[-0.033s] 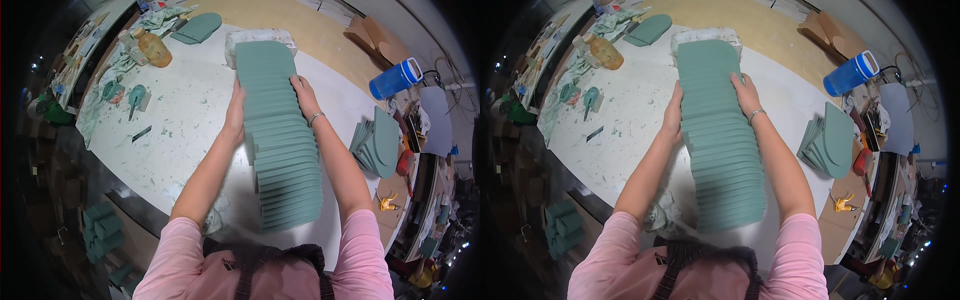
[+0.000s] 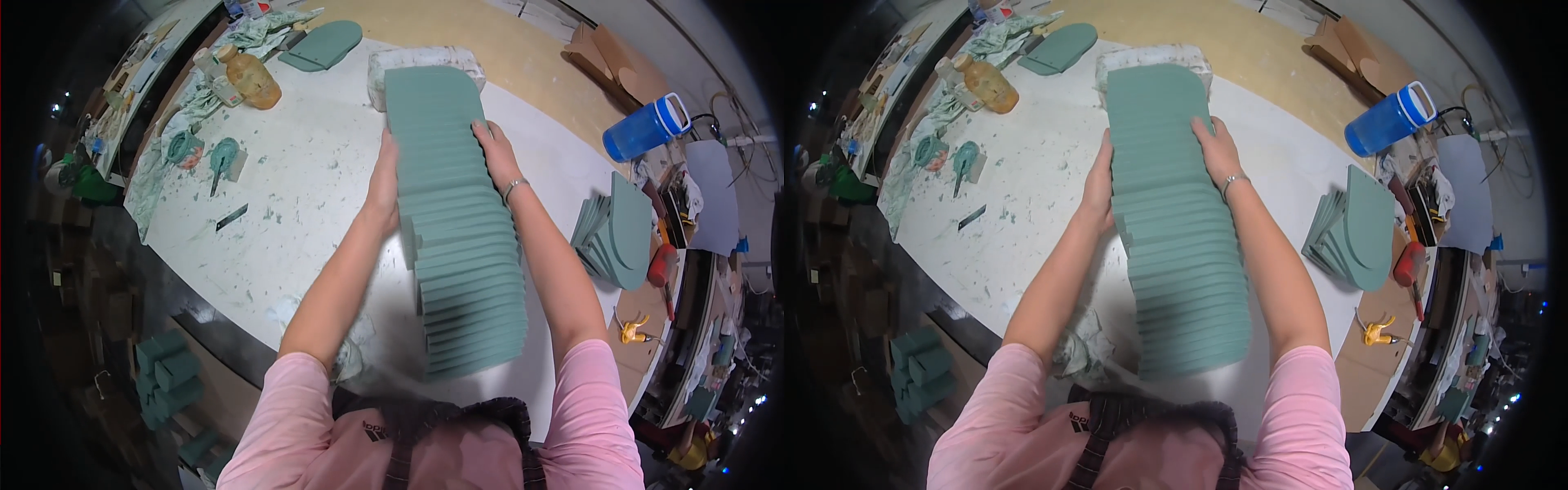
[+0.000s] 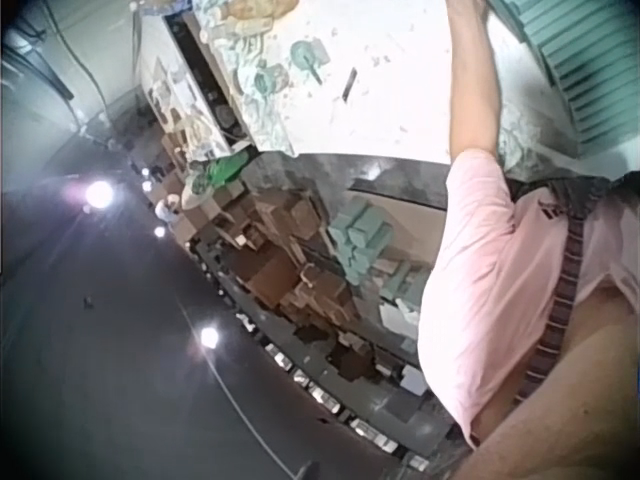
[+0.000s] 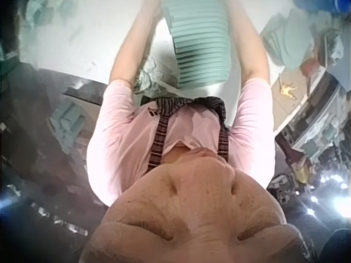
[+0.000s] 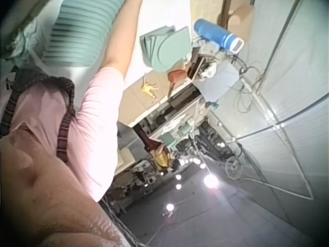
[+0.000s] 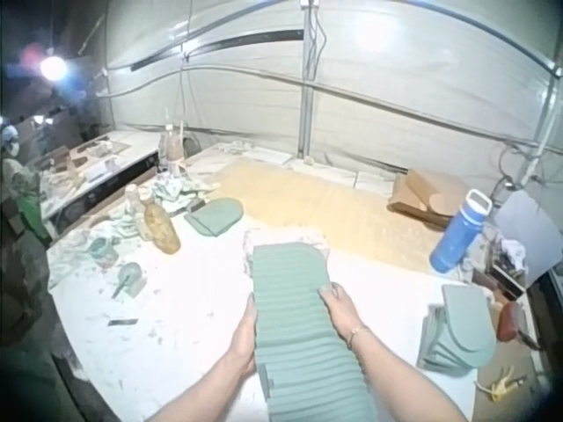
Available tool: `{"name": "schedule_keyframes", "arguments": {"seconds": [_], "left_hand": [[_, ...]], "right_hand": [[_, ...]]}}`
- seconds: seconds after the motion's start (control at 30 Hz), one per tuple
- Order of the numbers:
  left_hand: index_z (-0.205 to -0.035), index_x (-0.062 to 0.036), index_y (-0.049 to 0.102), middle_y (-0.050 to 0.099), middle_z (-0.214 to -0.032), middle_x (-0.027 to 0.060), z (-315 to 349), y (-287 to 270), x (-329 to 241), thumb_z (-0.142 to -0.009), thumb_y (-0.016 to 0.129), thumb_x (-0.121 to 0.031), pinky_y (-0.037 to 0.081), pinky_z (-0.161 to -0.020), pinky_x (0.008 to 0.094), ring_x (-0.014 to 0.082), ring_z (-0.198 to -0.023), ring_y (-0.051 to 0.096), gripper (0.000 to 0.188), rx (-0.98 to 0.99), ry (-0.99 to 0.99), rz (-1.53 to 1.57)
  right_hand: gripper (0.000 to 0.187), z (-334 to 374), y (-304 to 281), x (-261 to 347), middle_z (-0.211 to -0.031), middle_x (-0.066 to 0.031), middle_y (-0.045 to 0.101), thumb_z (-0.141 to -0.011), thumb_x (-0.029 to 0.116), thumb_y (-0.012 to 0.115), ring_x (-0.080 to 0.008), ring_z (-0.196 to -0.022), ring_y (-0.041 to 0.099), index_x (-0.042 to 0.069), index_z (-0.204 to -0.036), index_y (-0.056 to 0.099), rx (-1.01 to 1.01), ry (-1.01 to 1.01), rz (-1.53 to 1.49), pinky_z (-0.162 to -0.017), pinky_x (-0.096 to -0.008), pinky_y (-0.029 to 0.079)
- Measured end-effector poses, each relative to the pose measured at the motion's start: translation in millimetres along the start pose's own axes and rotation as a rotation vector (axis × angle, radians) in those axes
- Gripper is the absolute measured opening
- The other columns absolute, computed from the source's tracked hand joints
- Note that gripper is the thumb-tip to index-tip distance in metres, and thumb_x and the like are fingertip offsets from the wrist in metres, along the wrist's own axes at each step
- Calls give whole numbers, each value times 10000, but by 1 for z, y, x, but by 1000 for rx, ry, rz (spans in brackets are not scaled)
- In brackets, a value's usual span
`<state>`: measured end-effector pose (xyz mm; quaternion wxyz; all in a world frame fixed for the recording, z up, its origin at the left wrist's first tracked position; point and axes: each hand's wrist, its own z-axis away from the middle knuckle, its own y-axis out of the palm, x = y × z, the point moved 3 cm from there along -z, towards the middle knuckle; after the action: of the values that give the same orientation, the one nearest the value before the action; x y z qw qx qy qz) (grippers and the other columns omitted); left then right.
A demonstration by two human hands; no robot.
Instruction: The person cleans and sands a stack of green foam pads using a cloth and a sanding block. They wipe the edges of the stack with the cloth, remove excess material from the edges by hand, and then use the sanding block to smooth the surface of the stacked pads.
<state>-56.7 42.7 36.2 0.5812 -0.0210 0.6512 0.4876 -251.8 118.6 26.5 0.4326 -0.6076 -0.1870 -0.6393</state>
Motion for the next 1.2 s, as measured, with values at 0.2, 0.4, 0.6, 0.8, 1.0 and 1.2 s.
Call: {"name": "schedule_keyframes", "arguments": {"seconds": [0.2,0.4,0.6,0.8,1.0,1.2], "left_hand": [[-1535,-16,296,340,-1563,165,27,-1,-7,-1059,341,-537,331,-1162,374,266,-1403,383,707,-43,-135,-43],[-1583,-27,97,202,-1629,117,68,3,21,-1078,349,-460,249,-1197,364,237,-1484,219,712,-67,75,-373],[-1593,-45,4,85,-1663,118,66,11,11,-1076,357,-452,159,-1227,365,249,-1509,166,747,69,20,-212],[-1566,44,-2,-4,-1666,187,144,-8,23,-1078,348,-361,53,-1238,355,279,-1542,27,725,-52,-22,-528],[-1562,56,-1,83,-1648,232,146,10,57,-1077,380,-354,124,-1228,358,309,-1530,104,741,-115,-86,-370],[-1453,26,333,454,-1432,179,132,24,37,-1068,419,-324,389,-1096,393,258,-1301,468,528,-127,-156,-27]], "right_hand": [[870,22,-10,-7,-1445,-230,491,-957,592,506,-264,-1284,518,-48,-1511,306,146,48,-139,-1082,-351,388],[870,75,-12,-7,-1473,-222,453,-961,594,494,-259,-1309,486,-38,-1518,277,190,13,-144,-1100,-352,366],[857,73,-14,-2,-1489,-230,438,-961,565,498,-277,-1354,454,-44,-1521,273,148,81,95,-1119,-344,345],[885,139,-63,-26,-1623,-246,208,-972,548,465,-292,-1512,228,-39,-1564,169,158,12,-30,-1205,-339,196],[925,187,-36,-44,-1600,-266,246,-956,494,559,-337,-1486,269,-63,-1557,129,142,-12,13,-1195,-362,233],[1012,186,-26,-45,-1572,-324,253,-922,497,628,-361,-1470,294,-117,-1534,104,123,-24,134,-1188,-366,252]]}}
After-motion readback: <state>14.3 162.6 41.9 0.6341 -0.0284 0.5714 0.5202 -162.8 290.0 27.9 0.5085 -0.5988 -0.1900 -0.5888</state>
